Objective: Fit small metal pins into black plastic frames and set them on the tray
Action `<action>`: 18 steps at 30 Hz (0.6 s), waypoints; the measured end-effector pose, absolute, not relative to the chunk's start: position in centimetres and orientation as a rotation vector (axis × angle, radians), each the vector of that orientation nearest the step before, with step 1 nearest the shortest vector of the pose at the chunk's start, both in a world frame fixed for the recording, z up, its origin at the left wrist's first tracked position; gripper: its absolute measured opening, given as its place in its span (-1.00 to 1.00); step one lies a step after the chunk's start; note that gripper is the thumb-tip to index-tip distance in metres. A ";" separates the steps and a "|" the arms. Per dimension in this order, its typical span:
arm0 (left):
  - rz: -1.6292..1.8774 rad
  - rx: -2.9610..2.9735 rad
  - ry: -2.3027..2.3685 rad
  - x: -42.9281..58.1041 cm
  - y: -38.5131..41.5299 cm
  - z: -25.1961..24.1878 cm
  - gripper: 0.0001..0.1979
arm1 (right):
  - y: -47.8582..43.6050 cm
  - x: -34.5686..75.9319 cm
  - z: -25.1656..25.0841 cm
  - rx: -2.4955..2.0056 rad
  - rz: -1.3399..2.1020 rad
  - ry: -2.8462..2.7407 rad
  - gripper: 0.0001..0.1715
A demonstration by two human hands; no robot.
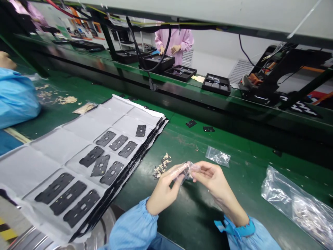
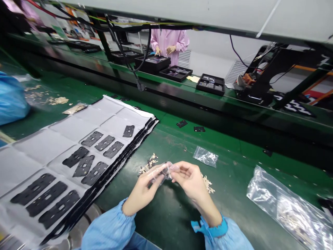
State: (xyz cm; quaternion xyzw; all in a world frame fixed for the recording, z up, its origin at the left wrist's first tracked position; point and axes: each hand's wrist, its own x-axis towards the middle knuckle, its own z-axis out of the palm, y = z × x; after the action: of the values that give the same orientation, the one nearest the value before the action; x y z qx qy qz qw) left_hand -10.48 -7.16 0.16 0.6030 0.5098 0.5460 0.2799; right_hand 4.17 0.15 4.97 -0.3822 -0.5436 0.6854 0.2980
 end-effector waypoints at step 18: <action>1.473 1.474 1.493 -10.6 -7.6 -0.5 -0.86 | 0.7 3.9 3.6 -1.040 1.693 -1.556 -0.78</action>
State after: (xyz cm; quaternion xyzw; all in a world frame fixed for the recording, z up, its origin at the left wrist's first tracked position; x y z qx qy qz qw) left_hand -10.59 -7.63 -0.53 0.5511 0.5582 0.5509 0.2850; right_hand 3.95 0.69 3.64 -0.3927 -0.5873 0.6391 0.3040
